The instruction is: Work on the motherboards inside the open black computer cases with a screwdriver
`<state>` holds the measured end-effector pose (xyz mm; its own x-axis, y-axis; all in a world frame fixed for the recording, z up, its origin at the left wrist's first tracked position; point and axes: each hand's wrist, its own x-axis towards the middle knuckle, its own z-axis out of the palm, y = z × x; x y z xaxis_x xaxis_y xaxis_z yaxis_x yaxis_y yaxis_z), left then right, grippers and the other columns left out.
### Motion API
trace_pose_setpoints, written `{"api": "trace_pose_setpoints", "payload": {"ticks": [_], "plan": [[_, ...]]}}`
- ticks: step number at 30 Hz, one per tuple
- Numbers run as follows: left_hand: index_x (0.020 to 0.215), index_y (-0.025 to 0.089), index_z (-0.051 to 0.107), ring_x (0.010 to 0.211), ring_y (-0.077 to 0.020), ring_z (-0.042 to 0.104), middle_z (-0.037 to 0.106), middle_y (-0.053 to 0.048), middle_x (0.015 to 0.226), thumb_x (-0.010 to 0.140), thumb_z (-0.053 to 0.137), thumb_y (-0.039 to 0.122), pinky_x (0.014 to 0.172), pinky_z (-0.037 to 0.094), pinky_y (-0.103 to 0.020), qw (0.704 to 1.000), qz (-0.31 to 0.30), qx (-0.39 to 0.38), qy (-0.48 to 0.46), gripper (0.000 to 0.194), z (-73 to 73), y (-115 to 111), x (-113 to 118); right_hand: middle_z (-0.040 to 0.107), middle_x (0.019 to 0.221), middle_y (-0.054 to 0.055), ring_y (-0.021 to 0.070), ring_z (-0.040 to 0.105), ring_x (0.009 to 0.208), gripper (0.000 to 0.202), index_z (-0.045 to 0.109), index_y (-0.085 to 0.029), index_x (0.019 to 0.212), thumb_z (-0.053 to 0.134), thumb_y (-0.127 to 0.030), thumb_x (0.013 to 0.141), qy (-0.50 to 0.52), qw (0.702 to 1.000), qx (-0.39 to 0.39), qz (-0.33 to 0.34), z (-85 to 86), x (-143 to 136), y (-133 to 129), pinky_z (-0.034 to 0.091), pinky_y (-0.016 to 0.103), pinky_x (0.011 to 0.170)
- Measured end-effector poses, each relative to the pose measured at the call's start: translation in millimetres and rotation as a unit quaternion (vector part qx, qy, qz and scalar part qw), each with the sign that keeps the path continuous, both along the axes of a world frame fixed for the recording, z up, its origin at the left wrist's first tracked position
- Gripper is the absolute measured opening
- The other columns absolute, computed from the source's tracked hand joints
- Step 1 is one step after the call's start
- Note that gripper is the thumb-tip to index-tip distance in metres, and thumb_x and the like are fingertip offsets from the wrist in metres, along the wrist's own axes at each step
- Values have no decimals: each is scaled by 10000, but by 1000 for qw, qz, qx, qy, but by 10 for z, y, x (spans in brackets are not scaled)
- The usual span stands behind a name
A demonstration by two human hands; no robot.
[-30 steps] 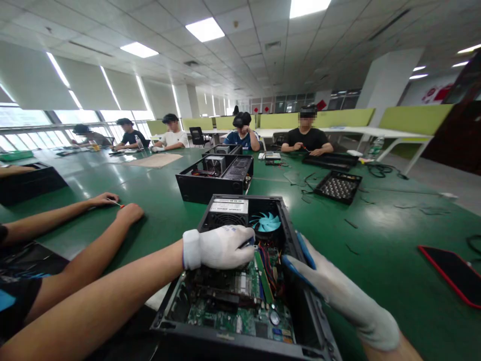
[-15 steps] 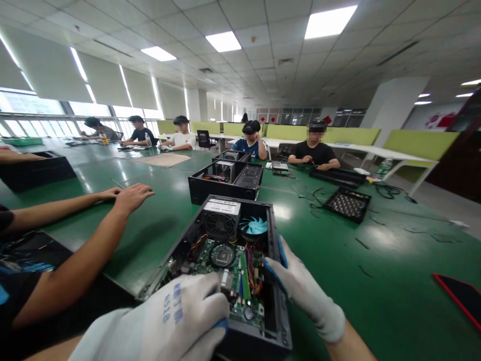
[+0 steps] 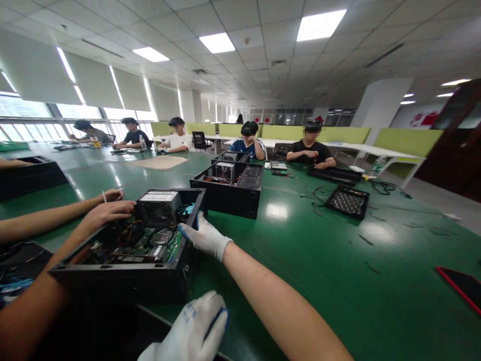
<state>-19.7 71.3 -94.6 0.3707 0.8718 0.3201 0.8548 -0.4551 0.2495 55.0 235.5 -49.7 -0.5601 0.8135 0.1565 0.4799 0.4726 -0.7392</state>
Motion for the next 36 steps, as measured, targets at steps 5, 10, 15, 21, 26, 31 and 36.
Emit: {"api": "trace_pose_setpoints", "payload": {"ticks": [5,10,15,21,26,31,36], "plan": [[1087,278,656,936,-265,772,766,-108,1003,1012,422,258,853,659,-415,992,76,47,-90,246,-625,61,73,432,1645,194,322,403,1524,986,433,-88,1592,528,-779,896,-129,989,67,22,128,-79,425,327,389,1242],[1007,285,598,820,-246,748,724,-76,901,1030,410,301,763,634,-402,983,92,73,-142,190,-838,147,3,399,1650,225,360,312,1551,762,402,-121,1591,572,-534,973,-239,952,169,-90,367,274,1127,235,535,1252],[1047,287,579,793,-238,738,723,-68,914,1016,468,312,722,608,-391,977,101,113,-153,118,-929,129,54,522,1531,176,347,510,1391,589,533,-159,1470,648,-467,982,-325,904,223,-165,454,590,1658,411,599,1144],[931,237,556,690,-186,694,667,-21,822,1029,482,255,633,544,-320,968,97,175,-150,125,-859,163,66,620,1383,114,265,647,1176,439,607,-195,1368,661,-418,994,-388,865,229,-220,408,594,1880,564,502,982],[994,215,581,681,-188,676,653,-20,815,1025,499,237,641,532,-320,958,93,221,-159,91,-860,166,76,615,1390,114,275,630,1204,458,608,-194,1364,649,-459,992,-405,853,238,-227,401,582,1787,537,522,1010],[965,220,584,687,-185,658,631,-12,800,1031,503,239,653,512,-314,968,85,172,-164,106,-876,162,56,629,1343,201,351,574,1249,607,618,-153,1385,468,-609,1013,-406,852,261,-202,405,856,1466,459,492,1018],[922,222,582,701,-182,640,621,-11,797,1046,490,252,670,492,-311,975,82,129,-163,157,-858,159,32,648,1274,212,350,586,1180,614,658,-169,1341,404,-626,1019,-400,848,293,-189,396,1307,917,432,436,969]]}}
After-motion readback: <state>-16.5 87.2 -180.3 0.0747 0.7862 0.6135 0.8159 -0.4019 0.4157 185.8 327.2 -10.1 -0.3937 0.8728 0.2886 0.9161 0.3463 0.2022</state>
